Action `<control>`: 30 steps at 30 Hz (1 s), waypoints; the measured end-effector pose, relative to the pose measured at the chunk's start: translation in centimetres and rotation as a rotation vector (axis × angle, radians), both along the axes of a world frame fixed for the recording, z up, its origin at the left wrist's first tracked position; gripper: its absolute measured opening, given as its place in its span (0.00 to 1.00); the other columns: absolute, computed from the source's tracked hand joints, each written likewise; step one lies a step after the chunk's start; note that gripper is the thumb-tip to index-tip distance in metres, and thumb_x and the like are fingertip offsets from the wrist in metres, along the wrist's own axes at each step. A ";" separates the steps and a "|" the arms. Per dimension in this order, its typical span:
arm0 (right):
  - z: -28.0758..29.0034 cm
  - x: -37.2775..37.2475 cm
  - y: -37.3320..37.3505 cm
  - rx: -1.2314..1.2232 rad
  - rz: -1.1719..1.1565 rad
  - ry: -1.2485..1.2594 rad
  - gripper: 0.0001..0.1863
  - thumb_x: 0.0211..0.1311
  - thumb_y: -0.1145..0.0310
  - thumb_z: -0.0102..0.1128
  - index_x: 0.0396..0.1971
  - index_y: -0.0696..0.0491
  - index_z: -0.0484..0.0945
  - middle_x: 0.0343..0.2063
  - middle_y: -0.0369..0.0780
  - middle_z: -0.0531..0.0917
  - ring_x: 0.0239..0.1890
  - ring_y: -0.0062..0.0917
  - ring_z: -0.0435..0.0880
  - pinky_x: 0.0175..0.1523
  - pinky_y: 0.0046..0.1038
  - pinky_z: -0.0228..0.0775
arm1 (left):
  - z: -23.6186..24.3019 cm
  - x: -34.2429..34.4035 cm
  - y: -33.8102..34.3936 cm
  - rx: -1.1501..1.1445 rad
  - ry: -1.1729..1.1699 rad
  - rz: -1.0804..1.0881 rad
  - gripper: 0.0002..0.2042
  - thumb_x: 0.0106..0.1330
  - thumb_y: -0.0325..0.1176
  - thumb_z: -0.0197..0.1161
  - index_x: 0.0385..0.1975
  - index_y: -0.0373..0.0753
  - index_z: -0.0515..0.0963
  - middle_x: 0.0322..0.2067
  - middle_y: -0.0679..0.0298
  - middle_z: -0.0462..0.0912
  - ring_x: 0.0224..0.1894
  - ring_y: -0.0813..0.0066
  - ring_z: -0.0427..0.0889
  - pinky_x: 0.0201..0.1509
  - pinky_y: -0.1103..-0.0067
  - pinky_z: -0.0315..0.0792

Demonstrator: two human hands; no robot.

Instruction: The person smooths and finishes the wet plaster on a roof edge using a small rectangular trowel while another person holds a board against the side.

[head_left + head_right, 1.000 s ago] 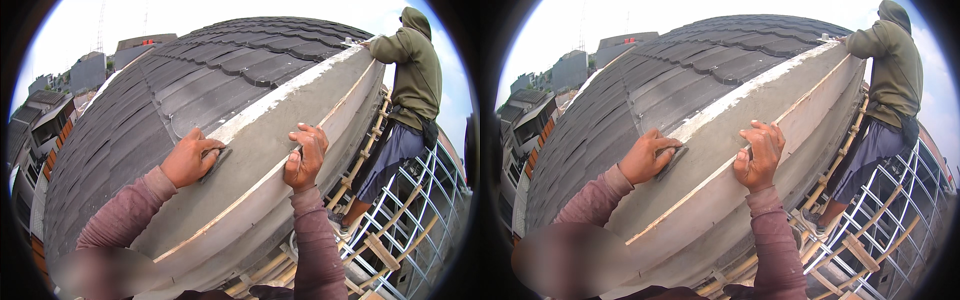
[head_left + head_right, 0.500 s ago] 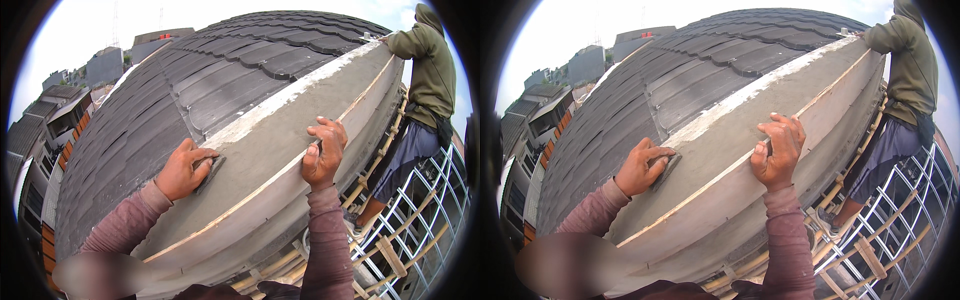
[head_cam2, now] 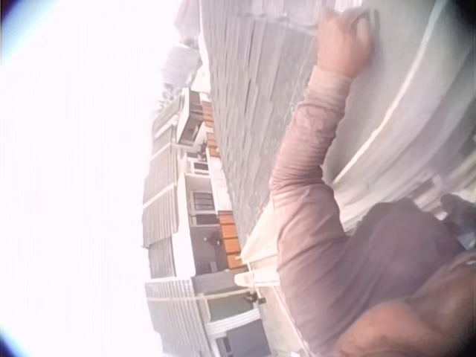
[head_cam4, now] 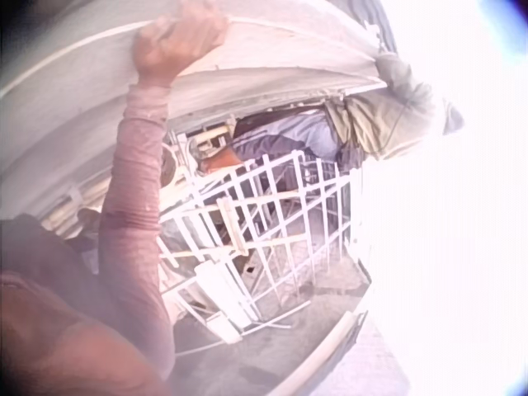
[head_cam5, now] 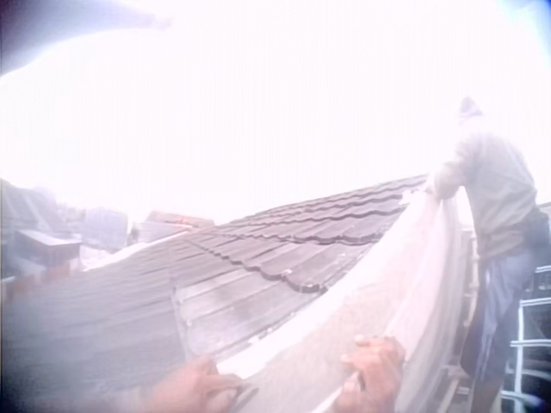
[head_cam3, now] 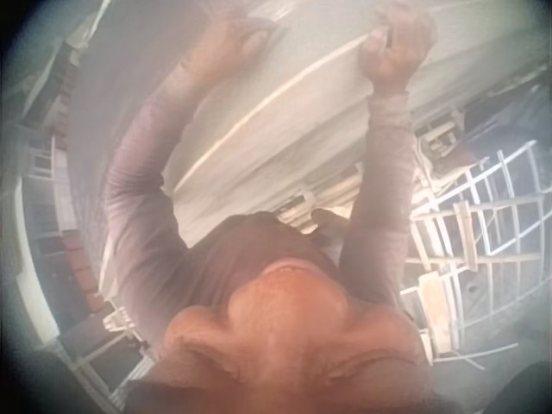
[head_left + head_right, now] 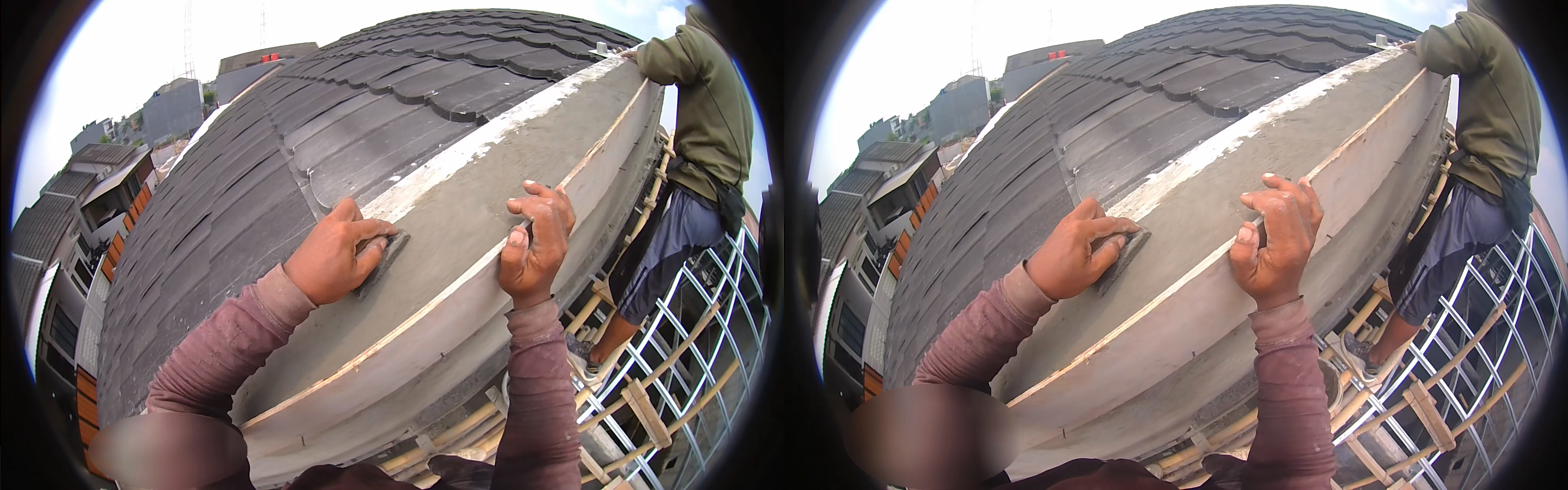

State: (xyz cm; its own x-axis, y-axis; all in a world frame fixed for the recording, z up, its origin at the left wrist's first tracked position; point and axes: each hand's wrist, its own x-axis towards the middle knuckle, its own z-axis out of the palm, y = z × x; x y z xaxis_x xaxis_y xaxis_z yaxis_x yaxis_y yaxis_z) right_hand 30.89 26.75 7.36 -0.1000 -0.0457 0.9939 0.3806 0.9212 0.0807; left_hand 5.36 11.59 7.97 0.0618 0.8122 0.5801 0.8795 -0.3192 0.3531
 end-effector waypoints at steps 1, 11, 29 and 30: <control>-0.2 0.6 0.1 -0.006 -0.023 -0.009 0.13 0.65 0.61 0.51 0.39 0.50 0.82 0.37 0.35 0.84 0.58 0.37 0.83 0.77 0.48 0.55 | 0.1 0.0 -1.0 -0.061 0.036 -0.023 0.15 0.69 0.30 0.64 0.54 0.42 0.88 0.35 0.58 0.73 0.37 0.64 0.73 0.44 0.69 0.72; 0.0 0.4 0.2 -0.004 -0.036 -0.019 0.13 0.65 0.60 0.51 0.39 0.50 0.82 0.37 0.35 0.83 0.57 0.37 0.83 0.76 0.49 0.56 | -0.4 -1.0 -0.3 -0.008 -0.005 -0.027 0.13 0.69 0.29 0.65 0.50 0.41 0.89 0.35 0.58 0.71 0.36 0.64 0.72 0.42 0.71 0.71; 0.2 0.9 0.3 -0.003 -0.027 0.026 0.12 0.64 0.60 0.50 0.37 0.48 0.81 0.36 0.34 0.83 0.57 0.35 0.83 0.77 0.48 0.55 | -3.1 -1.5 -6.7 -0.048 -0.057 0.010 0.14 0.68 0.31 0.66 0.52 0.43 0.89 0.34 0.59 0.70 0.35 0.66 0.72 0.42 0.71 0.70; 0.0 0.9 0.2 -0.011 -0.026 0.035 0.12 0.65 0.60 0.51 0.37 0.48 0.81 0.36 0.34 0.83 0.57 0.35 0.83 0.76 0.48 0.56 | -2.7 -1.3 -5.3 -0.032 -0.042 0.013 0.14 0.68 0.32 0.65 0.52 0.43 0.89 0.34 0.59 0.70 0.35 0.65 0.72 0.42 0.71 0.70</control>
State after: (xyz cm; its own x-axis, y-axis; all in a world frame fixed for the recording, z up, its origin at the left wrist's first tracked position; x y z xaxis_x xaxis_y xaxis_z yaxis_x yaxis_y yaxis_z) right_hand 31.81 26.99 7.41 -0.0665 -0.0330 0.9972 0.4065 0.9118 0.0573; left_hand 4.09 6.29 5.30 0.0272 0.8308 0.5559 0.8676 -0.2958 0.3998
